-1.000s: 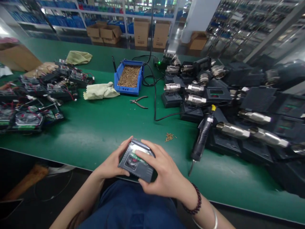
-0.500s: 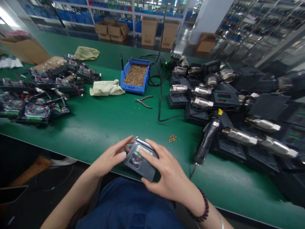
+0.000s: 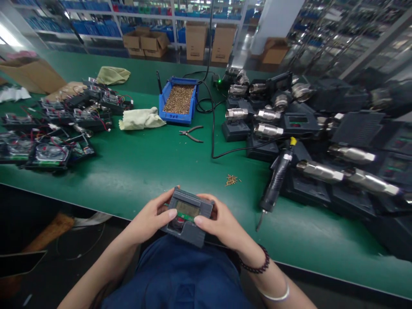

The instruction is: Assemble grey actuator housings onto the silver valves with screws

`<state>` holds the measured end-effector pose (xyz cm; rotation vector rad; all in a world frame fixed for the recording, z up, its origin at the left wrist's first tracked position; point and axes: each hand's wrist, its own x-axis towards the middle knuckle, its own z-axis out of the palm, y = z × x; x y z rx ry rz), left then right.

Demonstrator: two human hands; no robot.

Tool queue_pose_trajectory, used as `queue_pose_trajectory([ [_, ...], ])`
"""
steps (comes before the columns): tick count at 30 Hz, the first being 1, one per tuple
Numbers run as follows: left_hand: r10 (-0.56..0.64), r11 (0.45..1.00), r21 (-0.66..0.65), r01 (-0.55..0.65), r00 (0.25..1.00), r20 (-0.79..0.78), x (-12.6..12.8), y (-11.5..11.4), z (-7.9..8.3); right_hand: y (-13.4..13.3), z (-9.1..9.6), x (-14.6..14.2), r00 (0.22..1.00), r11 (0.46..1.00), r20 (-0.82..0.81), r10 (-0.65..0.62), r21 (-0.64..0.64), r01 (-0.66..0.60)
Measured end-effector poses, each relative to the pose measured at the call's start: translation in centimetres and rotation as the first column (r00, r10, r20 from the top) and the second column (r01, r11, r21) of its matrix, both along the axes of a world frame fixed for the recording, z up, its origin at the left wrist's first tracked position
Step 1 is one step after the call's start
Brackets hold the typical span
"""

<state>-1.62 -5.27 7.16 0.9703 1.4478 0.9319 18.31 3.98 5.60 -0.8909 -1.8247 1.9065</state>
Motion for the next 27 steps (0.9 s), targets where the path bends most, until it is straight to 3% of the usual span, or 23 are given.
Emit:
queue_pose_trajectory([
  [3, 0.041, 0.998, 0.049, -0.031, 0.975, -0.218, 0.7, -0.7, 0.4, 0.0, 0.2, -0.2, 0.999, 0.999, 0.010, -0.034, -0.017, 0.035],
  [5, 0.058, 0.995, 0.096, -0.032, 0.957, -0.285, 0.8, -1.0, 0.5, -0.1, 0.3, -0.2, 0.998, 0.998, 0.019, -0.054, -0.020, 0.055],
  [11, 0.033, 0.983, 0.185, 0.000, 0.984, -0.173, -0.5, -1.2, 0.0, -0.1, -0.1, -0.4, 0.998, 0.998, 0.012, -0.065, -0.007, 0.065],
  [14, -0.008, 0.971, 0.236, 0.034, 0.994, -0.107, -0.5, -1.6, -0.4, -0.3, -0.1, -0.3, 0.990, 0.984, 0.021, -0.139, 0.114, 0.136],
  [17, -0.017, 0.963, 0.265, 0.048, 0.993, -0.119, 0.0, -2.1, -0.7, -0.7, 0.7, 0.1, 0.978, 0.899, 0.059, -0.198, 0.408, 0.158],
  [20, 0.009, 0.963, 0.269, 0.025, 0.992, -0.126, 0.3, -2.3, -0.8, -1.1, 1.8, 0.5, 0.986, 0.765, 0.161, -0.051, 0.641, -0.065],
  [22, 0.026, 0.962, 0.274, 0.009, 0.992, -0.126, 0.4, -2.4, -1.0, -1.2, 2.3, 0.5, 0.978, 0.712, 0.208, -0.015, 0.689, -0.136],
  [27, 0.063, 0.944, 0.329, 0.028, 0.963, -0.263, 0.7, -2.6, -2.0, -1.1, 2.1, 0.3, 0.995, 0.657, 0.095, -0.040, 0.753, -0.046],
])
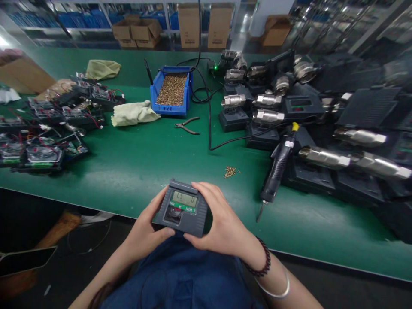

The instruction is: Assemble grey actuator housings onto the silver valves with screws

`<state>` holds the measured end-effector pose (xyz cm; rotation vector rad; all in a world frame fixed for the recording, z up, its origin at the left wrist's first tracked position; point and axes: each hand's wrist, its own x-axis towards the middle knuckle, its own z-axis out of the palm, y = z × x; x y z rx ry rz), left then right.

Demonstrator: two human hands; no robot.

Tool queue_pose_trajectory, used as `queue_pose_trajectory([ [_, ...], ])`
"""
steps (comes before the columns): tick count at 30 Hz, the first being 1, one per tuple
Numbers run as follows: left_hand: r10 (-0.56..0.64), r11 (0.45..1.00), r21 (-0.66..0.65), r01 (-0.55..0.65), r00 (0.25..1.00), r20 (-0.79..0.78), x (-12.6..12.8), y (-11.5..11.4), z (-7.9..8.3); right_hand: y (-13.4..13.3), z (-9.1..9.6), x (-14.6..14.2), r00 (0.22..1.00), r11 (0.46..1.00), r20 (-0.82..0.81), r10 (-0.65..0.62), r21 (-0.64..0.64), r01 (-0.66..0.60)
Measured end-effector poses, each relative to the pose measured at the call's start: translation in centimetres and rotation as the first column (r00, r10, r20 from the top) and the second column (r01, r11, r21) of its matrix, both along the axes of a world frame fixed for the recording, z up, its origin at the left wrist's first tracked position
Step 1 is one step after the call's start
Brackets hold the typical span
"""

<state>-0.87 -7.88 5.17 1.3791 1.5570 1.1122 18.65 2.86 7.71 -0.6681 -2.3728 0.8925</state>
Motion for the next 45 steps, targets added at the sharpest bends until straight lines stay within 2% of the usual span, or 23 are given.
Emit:
queue_pose_trajectory([
  [4, 0.037, 0.997, 0.068, -0.033, 0.997, -0.062, 0.6, -0.1, -0.6, 0.0, -0.3, 0.0, 0.999, 1.000, -0.048, -0.007, -0.002, 0.007],
  [9, 0.140, 0.969, 0.187, -0.160, 0.984, 0.113, 1.0, -0.7, -0.3, 0.1, -0.7, 0.1, 0.993, 0.999, -0.115, -0.033, -0.041, 0.029],
  [12, 0.182, 0.971, 0.121, -0.206, 0.966, 0.184, 1.0, -0.9, 0.5, 0.1, -1.1, 0.1, 0.987, 0.998, -0.158, -0.027, -0.053, 0.019],
  [16, 0.171, 0.984, 0.016, -0.179, 0.958, 0.229, 1.1, -0.2, 1.4, 0.1, -1.4, 0.0, 0.979, 0.998, -0.203, -0.009, -0.070, -0.005],
  [22, 0.146, 0.989, -0.032, -0.146, 0.905, 0.399, 1.2, 1.8, 1.3, 0.0, -1.0, -0.1, 0.984, 0.997, -0.176, -0.004, -0.074, -0.009],
  [27, 0.124, 0.992, -0.068, -0.104, 0.854, 0.505, 1.0, 2.6, 1.5, 0.0, -0.4, -0.4, 0.991, 0.993, -0.134, -0.008, -0.116, -0.007],
  [32, 0.088, 0.996, -0.071, -0.060, 0.846, 0.526, 0.7, 3.0, 1.8, 0.0, 0.4, -0.8, 0.993, 0.990, -0.119, -0.014, -0.140, -0.003],
  [37, 0.037, 0.998, -0.058, -0.007, 0.838, 0.545, 0.2, 3.4, 1.4, -0.1, 0.7, -1.3, 0.993, 0.992, -0.109, -0.040, -0.124, 0.027],
  [41, -0.002, 0.998, -0.048, 0.028, 0.881, 0.474, -0.3, 3.5, 1.2, -0.3, 0.7, -1.6, 0.993, 0.990, -0.099, -0.058, -0.132, 0.044],
  [45, 0.039, 0.998, -0.059, -0.017, 0.918, 0.395, -0.4, 3.5, 1.5, -0.5, 0.8, -1.5, 0.992, 0.991, -0.117, -0.057, -0.128, 0.042],
])
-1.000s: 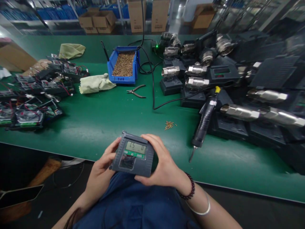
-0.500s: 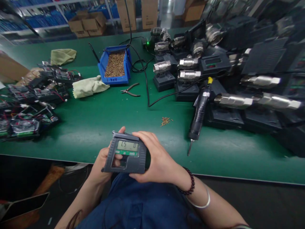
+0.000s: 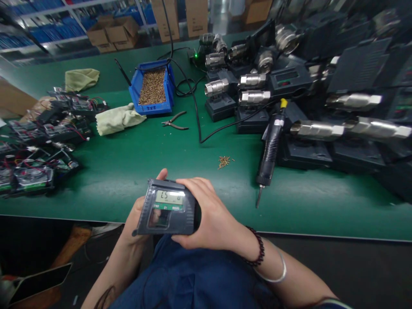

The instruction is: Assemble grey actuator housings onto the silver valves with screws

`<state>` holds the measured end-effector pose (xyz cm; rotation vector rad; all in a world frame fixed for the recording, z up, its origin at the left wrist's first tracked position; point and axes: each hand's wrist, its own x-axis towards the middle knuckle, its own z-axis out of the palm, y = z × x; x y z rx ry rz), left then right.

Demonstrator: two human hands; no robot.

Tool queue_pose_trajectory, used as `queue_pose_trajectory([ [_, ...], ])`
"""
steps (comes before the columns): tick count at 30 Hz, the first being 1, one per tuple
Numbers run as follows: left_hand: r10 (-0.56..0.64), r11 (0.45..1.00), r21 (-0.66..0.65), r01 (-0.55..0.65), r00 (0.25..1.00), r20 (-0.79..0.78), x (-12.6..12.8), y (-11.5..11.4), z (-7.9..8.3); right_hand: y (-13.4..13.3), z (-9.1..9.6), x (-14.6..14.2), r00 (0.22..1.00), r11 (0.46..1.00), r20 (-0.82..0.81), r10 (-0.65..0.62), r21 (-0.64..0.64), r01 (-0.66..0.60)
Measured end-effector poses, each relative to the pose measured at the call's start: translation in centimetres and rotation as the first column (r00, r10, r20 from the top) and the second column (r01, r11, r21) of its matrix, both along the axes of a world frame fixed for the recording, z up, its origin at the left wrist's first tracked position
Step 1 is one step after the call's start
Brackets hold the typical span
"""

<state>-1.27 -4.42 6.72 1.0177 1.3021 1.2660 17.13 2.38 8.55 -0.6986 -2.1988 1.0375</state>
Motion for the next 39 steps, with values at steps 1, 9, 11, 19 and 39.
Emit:
queue_pose_trajectory([
  [1, 0.011, 1.000, 0.007, -0.011, 0.999, -0.032, -0.1, 0.0, 0.1, 0.0, 0.0, 0.1, 1.000, 1.000, -0.004, 0.006, -0.001, -0.006],
  [9, 0.481, 0.876, 0.191, -0.442, 0.786, -0.388, -6.6, -0.6, -1.6, 0.2, 0.0, 0.5, 0.999, 0.999, -0.023, 0.033, -0.041, -0.034],
  [11, 0.668, 0.721, 0.254, -0.645, 0.549, -0.502, -9.4, -1.3, -2.3, 0.2, -0.1, 0.5, 0.998, 0.999, -0.037, 0.044, -0.026, -0.045],
  [19, 0.692, 0.546, 0.202, -0.813, 0.301, -0.657, -10.7, -3.5, -2.8, 0.1, -0.3, 0.5, 0.997, 0.997, -0.043, 0.059, 0.050, -0.057],
  [39, 0.180, 0.977, -0.178, -0.114, 0.892, 0.416, 2.1, -5.9, 2.7, -0.4, -0.1, 0.5, 0.998, 0.994, -0.013, 0.060, 0.088, -0.059],
])
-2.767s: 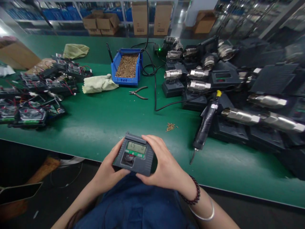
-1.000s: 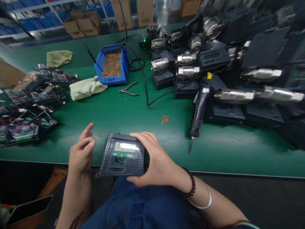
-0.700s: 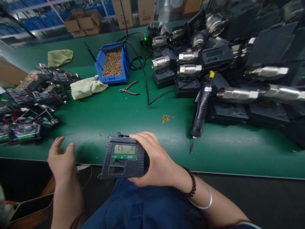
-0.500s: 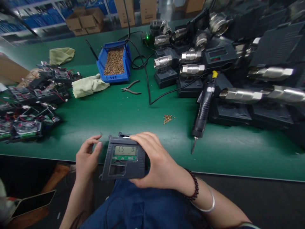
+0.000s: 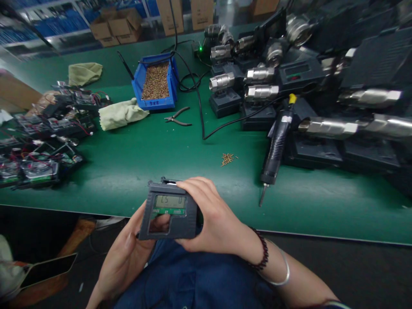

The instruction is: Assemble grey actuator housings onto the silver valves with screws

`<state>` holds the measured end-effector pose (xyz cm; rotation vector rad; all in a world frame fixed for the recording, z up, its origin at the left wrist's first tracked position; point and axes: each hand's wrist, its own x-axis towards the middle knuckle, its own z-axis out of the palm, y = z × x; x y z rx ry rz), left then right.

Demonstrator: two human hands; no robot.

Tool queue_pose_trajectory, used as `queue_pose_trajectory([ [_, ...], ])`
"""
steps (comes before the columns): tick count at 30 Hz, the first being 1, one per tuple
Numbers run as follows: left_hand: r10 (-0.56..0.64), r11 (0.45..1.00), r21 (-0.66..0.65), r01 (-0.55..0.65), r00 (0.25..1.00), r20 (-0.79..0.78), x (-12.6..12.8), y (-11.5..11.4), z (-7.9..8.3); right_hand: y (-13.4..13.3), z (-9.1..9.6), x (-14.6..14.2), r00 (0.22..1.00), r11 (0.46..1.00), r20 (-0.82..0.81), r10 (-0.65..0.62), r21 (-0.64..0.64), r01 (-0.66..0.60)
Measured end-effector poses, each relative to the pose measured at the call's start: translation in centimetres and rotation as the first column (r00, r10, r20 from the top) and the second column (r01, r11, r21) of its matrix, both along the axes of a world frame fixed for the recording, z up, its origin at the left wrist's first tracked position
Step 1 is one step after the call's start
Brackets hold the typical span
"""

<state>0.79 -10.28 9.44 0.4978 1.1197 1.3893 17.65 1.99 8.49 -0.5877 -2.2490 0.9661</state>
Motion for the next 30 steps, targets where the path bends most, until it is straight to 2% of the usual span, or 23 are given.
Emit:
queue_pose_trajectory([
  [3, -0.021, 1.000, -0.007, 0.021, 0.999, 0.026, 0.09, 0.29, 0.13, -0.03, -0.02, -0.01, 1.000, 1.000, 0.000, -0.009, 0.004, 0.009],
  [15, 0.093, 0.996, 0.019, -0.092, 0.996, -0.007, 0.01, 0.55, -0.33, 0.08, -0.17, 0.00, 1.000, 1.000, -0.009, -0.014, 0.009, 0.014],
  [22, 0.025, 1.000, -0.015, -0.024, 0.999, 0.036, -0.06, 0.45, 0.06, 0.17, -0.22, -0.03, 1.000, 1.000, -0.018, -0.019, 0.006, 0.020],
  [30, 0.076, 0.997, 0.010, -0.076, 0.997, 0.002, -0.24, 0.64, -0.34, 0.22, -0.36, -0.04, 1.000, 1.000, -0.009, -0.026, 0.010, 0.026],
])
